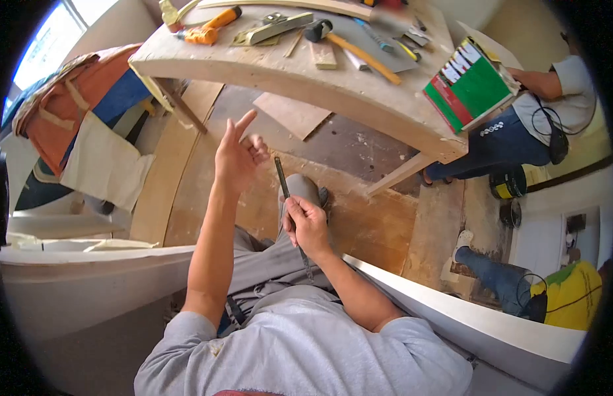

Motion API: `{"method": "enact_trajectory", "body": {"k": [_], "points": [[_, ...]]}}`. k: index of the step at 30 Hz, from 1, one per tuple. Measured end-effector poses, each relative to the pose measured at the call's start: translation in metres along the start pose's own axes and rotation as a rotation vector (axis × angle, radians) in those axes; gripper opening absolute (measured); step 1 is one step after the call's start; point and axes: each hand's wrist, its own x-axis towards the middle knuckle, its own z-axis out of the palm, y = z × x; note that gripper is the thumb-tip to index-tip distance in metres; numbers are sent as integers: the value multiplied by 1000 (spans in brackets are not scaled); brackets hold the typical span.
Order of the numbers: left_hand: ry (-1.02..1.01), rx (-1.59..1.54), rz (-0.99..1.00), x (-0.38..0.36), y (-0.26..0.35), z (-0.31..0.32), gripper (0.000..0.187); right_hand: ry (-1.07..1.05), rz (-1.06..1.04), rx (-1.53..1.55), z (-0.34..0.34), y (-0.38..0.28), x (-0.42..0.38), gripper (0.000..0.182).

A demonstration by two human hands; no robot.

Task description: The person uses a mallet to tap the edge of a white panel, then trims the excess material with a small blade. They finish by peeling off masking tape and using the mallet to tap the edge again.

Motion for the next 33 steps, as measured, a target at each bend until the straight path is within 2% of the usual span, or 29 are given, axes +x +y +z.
{"method": "enact_trajectory", "body": {"k": [2,4,5,7,8,10,11,14,15,19,21,22,24,25,27,28,30,31,33], "points": [[-84,79,6,48,6,18,67,14,25,10,-8,1,1,36],[-97,444,116,94,9,40,64,16,5,-10,-11,1,2,35],[-102,445,122,117,8,42,64,31,-1,-29,-12,0,2,35],[-168,830,190,157,-7,34,57,48,-14,-48,-16,-2,3,35],[-175,831,191,163,-12,26,57,57,-9,-51,-19,-1,4,36],[23,1806,719,165,-18,12,62,70,-7,-53,-26,-3,3,36],[65,1886,687,156,-17,19,73,92,-3,-47,-29,-4,3,36],[105,2034,795,152,-19,3,77,123,14,-24,-41,-2,2,36],[116,2114,750,151,-19,1,77,120,16,-20,-44,-2,3,36],[109,2176,890,149,-19,-3,83,98,30,-5,-40,-2,6,35],[94,2311,881,144,-16,-4,72,79,30,-6,-34,-3,7,34],[94,2316,879,144,-16,-9,72,76,31,-3,-32,-4,7,34],[87,2422,927,145,-20,-32,56,55,12,-32,-27,-6,7,34],[91,2424,924,140,-21,-43,56,51,14,-33,-25,-4,6,34],[44,2354,793,119,-21,-61,45,33,16,-19,-22,-4,6,33],[46,2352,796,111,-20,-70,45,33,14,-22,-21,-5,6,33],[154,2099,777,87,-24,-87,25,12,22,10,-17,-6,4,32],[157,2097,775,71,-29,-91,25,11,24,7,-15,-5,4,32],[423,1858,528,37,-32,-98,20,-32,31,20,-10,0,5,28]]}}
